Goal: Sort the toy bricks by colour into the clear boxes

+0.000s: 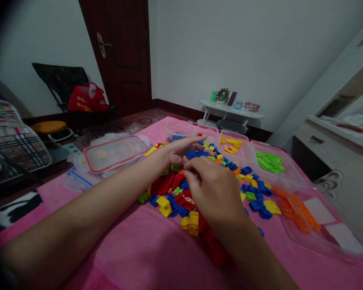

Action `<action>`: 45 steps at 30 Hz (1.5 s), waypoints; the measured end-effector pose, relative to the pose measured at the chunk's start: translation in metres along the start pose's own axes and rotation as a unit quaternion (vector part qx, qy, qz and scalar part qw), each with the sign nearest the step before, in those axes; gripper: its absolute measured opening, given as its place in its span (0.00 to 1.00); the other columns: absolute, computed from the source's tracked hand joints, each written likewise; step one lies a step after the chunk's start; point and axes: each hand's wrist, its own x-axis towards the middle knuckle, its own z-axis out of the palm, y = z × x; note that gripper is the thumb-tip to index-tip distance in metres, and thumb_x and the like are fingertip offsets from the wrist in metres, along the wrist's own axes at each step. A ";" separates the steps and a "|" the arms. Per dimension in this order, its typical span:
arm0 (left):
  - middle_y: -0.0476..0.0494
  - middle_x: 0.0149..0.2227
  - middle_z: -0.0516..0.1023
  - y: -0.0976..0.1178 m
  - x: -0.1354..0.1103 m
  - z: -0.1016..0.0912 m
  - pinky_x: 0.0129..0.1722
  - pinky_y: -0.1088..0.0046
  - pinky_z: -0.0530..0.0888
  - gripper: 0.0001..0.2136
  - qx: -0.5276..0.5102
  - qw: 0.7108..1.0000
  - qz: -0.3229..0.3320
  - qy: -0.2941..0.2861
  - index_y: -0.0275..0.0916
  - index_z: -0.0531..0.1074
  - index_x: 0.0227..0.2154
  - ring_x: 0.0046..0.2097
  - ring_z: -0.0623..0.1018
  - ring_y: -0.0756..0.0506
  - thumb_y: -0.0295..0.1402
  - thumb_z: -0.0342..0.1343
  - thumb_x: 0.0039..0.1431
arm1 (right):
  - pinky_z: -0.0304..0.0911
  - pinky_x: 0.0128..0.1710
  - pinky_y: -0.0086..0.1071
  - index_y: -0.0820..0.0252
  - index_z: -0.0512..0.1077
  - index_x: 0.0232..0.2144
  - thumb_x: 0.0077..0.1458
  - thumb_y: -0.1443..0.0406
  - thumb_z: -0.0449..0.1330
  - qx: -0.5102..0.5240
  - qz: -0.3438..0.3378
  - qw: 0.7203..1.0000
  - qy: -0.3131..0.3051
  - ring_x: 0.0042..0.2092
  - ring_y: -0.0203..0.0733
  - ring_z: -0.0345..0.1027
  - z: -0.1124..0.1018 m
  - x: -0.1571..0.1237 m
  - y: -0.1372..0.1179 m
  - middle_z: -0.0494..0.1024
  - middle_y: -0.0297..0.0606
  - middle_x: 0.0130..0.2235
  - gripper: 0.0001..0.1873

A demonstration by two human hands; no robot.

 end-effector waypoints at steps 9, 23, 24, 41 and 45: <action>0.46 0.25 0.70 0.002 -0.001 0.002 0.10 0.87 0.51 0.13 0.074 0.988 0.074 0.110 0.34 0.72 0.31 0.18 0.62 0.57 0.41 0.57 0.52 | 0.58 0.38 0.34 0.61 0.74 0.39 0.47 0.67 0.61 -0.150 -0.050 0.954 -0.254 0.44 0.46 0.62 0.032 -0.026 -0.032 0.69 0.45 0.44 0.14; 0.50 0.20 0.70 0.015 -0.013 0.020 0.21 0.79 0.59 0.07 0.581 0.787 0.158 0.137 0.33 0.75 0.25 0.21 0.64 0.54 0.31 0.54 0.47 | 0.52 0.32 0.33 0.61 0.73 0.30 0.49 0.63 0.56 -0.166 -0.017 0.954 -0.250 0.37 0.42 0.64 0.002 -0.007 -0.018 0.74 0.41 0.37 0.08; 0.50 0.21 0.71 0.017 -0.018 0.023 0.22 0.79 0.60 0.06 0.621 0.758 0.150 0.132 0.33 0.75 0.24 0.22 0.65 0.54 0.29 0.54 0.45 | 0.50 0.29 0.32 0.60 0.73 0.30 0.49 0.62 0.57 -0.161 -0.001 0.957 -0.240 0.34 0.40 0.64 -0.001 -0.007 -0.018 0.74 0.39 0.35 0.08; 0.41 0.26 0.77 -0.069 -0.121 0.040 0.26 0.73 0.66 0.10 0.857 0.487 -0.049 0.160 0.40 0.78 0.28 0.27 0.74 0.45 0.35 0.52 0.49 | 0.53 0.34 0.34 0.57 0.71 0.40 0.49 0.66 0.56 -0.130 -0.026 0.963 -0.235 0.39 0.45 0.68 -0.009 -0.032 -0.017 0.76 0.39 0.36 0.14; 0.43 0.23 0.76 -0.054 -0.125 0.039 0.24 0.74 0.63 0.08 0.819 0.552 -0.027 0.151 0.40 0.77 0.25 0.25 0.72 0.46 0.36 0.55 0.46 | 0.56 0.35 0.35 0.61 0.74 0.34 0.51 0.73 0.53 -0.154 -0.033 0.939 -0.306 0.39 0.46 0.69 0.003 -0.040 -0.028 0.77 0.42 0.36 0.11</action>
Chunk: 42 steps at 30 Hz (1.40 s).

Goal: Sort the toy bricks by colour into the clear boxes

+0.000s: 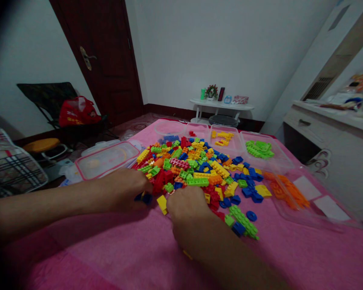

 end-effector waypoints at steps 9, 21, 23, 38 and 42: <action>0.51 0.21 0.67 -0.006 0.047 -0.034 0.16 0.82 0.52 0.14 -0.549 0.827 -0.036 0.114 0.36 0.69 0.25 0.18 0.59 0.57 0.44 0.57 0.48 | 0.54 0.27 0.31 0.60 0.76 0.28 0.46 0.71 0.57 -0.004 0.004 1.000 -0.009 0.33 0.44 0.71 -0.010 0.021 0.007 0.78 0.43 0.32 0.08; 0.45 0.23 0.72 0.040 0.124 -0.003 0.13 0.81 0.68 0.17 -0.880 0.453 -0.004 -0.145 0.36 0.68 0.31 0.21 0.74 0.50 0.47 0.49 0.54 | 0.57 0.27 0.28 0.59 0.75 0.38 0.48 0.59 0.59 0.215 0.125 0.899 0.360 0.28 0.36 0.66 -0.040 0.012 0.084 0.77 0.37 0.31 0.15; 0.43 0.25 0.74 0.044 0.126 0.001 0.14 0.80 0.69 0.17 -0.891 0.424 0.020 -0.160 0.35 0.68 0.33 0.23 0.76 0.48 0.47 0.47 0.56 | 0.58 0.26 0.28 0.59 0.75 0.39 0.48 0.58 0.59 0.258 0.126 0.893 0.348 0.26 0.35 0.65 -0.036 0.015 0.087 0.76 0.36 0.29 0.16; 0.44 0.23 0.70 -0.010 0.145 -0.054 0.10 0.88 0.53 0.17 -0.883 0.464 -0.050 0.046 0.34 0.66 0.29 0.18 0.65 0.56 0.43 0.42 0.63 | 0.60 0.24 0.29 0.62 0.76 0.33 0.47 0.56 0.60 0.287 0.172 0.837 0.433 0.25 0.37 0.67 -0.046 0.005 0.104 0.77 0.39 0.27 0.16; 0.46 0.21 0.68 -0.071 0.182 -0.085 0.15 0.85 0.58 0.16 -0.811 0.506 -0.135 0.261 0.36 0.65 0.28 0.22 0.68 0.53 0.43 0.42 0.62 | 0.59 0.23 0.29 0.60 0.76 0.33 0.48 0.56 0.60 0.274 0.193 0.836 0.434 0.24 0.37 0.66 -0.050 -0.001 0.109 0.75 0.37 0.24 0.15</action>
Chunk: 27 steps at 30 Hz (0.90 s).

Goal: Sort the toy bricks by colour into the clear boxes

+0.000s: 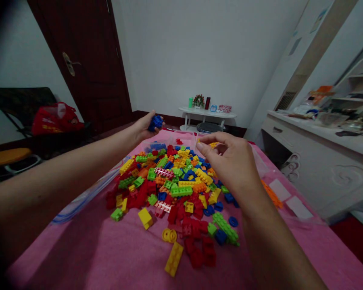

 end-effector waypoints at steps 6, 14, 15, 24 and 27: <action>0.40 0.25 0.73 0.003 0.037 -0.022 0.33 0.71 0.67 0.20 0.289 0.947 0.110 0.091 0.35 0.70 0.25 0.34 0.72 0.44 0.49 0.50 0.55 | 0.62 0.25 0.31 0.61 0.75 0.38 0.47 0.56 0.61 -0.063 0.008 0.998 -0.006 0.25 0.38 0.69 -0.026 0.013 0.030 0.78 0.40 0.30 0.18; 0.45 0.31 0.78 -0.071 -0.033 0.022 0.35 0.74 0.68 0.16 0.459 0.826 0.251 -0.209 0.34 0.77 0.35 0.35 0.75 0.47 0.42 0.54 0.51 | 0.61 0.31 0.28 0.61 0.76 0.35 0.45 0.69 0.57 -0.324 0.103 0.910 -0.238 0.34 0.40 0.72 -0.026 0.018 0.087 0.79 0.42 0.33 0.13; 0.44 0.34 0.79 -0.080 -0.045 0.027 0.37 0.74 0.69 0.16 0.466 0.811 0.253 -0.245 0.35 0.77 0.36 0.37 0.75 0.46 0.41 0.53 0.52 | 0.61 0.31 0.28 0.61 0.76 0.36 0.44 0.71 0.57 -0.346 0.119 0.892 -0.267 0.35 0.41 0.72 -0.021 0.016 0.091 0.79 0.43 0.35 0.15; 0.40 0.43 0.78 -0.127 -0.085 0.027 0.47 0.69 0.67 0.15 0.566 0.691 0.316 -0.321 0.37 0.76 0.42 0.45 0.75 0.43 0.37 0.52 0.54 | 0.62 0.41 0.35 0.65 0.71 0.45 0.41 0.74 0.58 -0.435 0.121 0.829 -0.329 0.47 0.51 0.70 0.012 -0.002 0.103 0.75 0.53 0.46 0.24; 0.41 0.42 0.78 -0.128 -0.084 0.024 0.46 0.70 0.68 0.14 0.571 0.689 0.312 -0.320 0.38 0.76 0.41 0.44 0.75 0.44 0.36 0.52 0.54 | 0.63 0.40 0.34 0.65 0.72 0.43 0.45 0.71 0.57 -0.432 0.138 0.825 -0.337 0.46 0.49 0.71 0.017 -0.002 0.107 0.76 0.54 0.44 0.19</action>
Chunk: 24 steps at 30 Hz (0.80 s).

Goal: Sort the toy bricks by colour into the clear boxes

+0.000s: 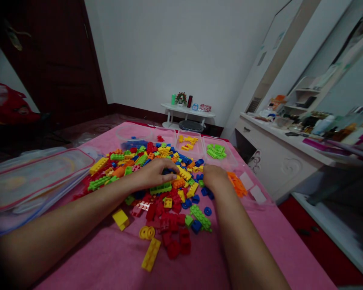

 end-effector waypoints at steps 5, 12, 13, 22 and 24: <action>0.42 0.40 0.79 0.000 0.000 0.002 0.45 0.70 0.69 0.13 0.007 1.000 -0.001 0.007 0.38 0.76 0.40 0.42 0.76 0.45 0.35 0.53 0.53 | 0.63 0.34 0.30 0.63 0.72 0.40 0.49 0.65 0.55 0.024 -0.008 0.999 -0.024 0.39 0.45 0.74 0.004 0.010 0.004 0.78 0.48 0.37 0.15; 0.41 0.41 0.78 0.001 -0.001 0.002 0.45 0.71 0.68 0.13 0.011 1.000 -0.011 -0.005 0.38 0.77 0.39 0.43 0.75 0.44 0.34 0.53 0.53 | 0.58 0.24 0.24 0.62 0.71 0.30 0.45 0.68 0.56 0.176 -0.063 0.982 -0.031 0.26 0.36 0.70 0.007 0.017 0.007 0.76 0.37 0.25 0.07; 0.41 0.41 0.78 0.001 -0.001 0.001 0.45 0.71 0.68 0.13 0.010 1.000 -0.013 -0.006 0.38 0.77 0.39 0.43 0.75 0.44 0.34 0.53 0.53 | 0.57 0.23 0.24 0.62 0.71 0.28 0.46 0.67 0.55 0.194 -0.077 0.978 -0.025 0.24 0.34 0.69 0.004 0.015 0.007 0.76 0.36 0.24 0.07; 0.42 0.41 0.78 0.002 0.000 0.000 0.45 0.71 0.67 0.11 0.007 1.000 -0.010 -0.009 0.38 0.77 0.38 0.43 0.75 0.44 0.33 0.54 0.53 | 0.54 0.23 0.26 0.59 0.75 0.23 0.38 0.61 0.61 0.067 -0.043 0.995 -0.063 0.27 0.38 0.69 -0.033 -0.017 0.020 0.76 0.37 0.24 0.08; 0.40 0.40 0.78 0.000 0.000 0.001 0.45 0.71 0.67 0.12 0.009 1.000 -0.005 -0.008 0.37 0.77 0.38 0.42 0.75 0.44 0.33 0.54 0.53 | 0.56 0.24 0.27 0.59 0.76 0.25 0.33 0.60 0.64 0.027 -0.028 0.995 -0.096 0.30 0.41 0.70 -0.030 -0.019 0.015 0.77 0.38 0.28 0.12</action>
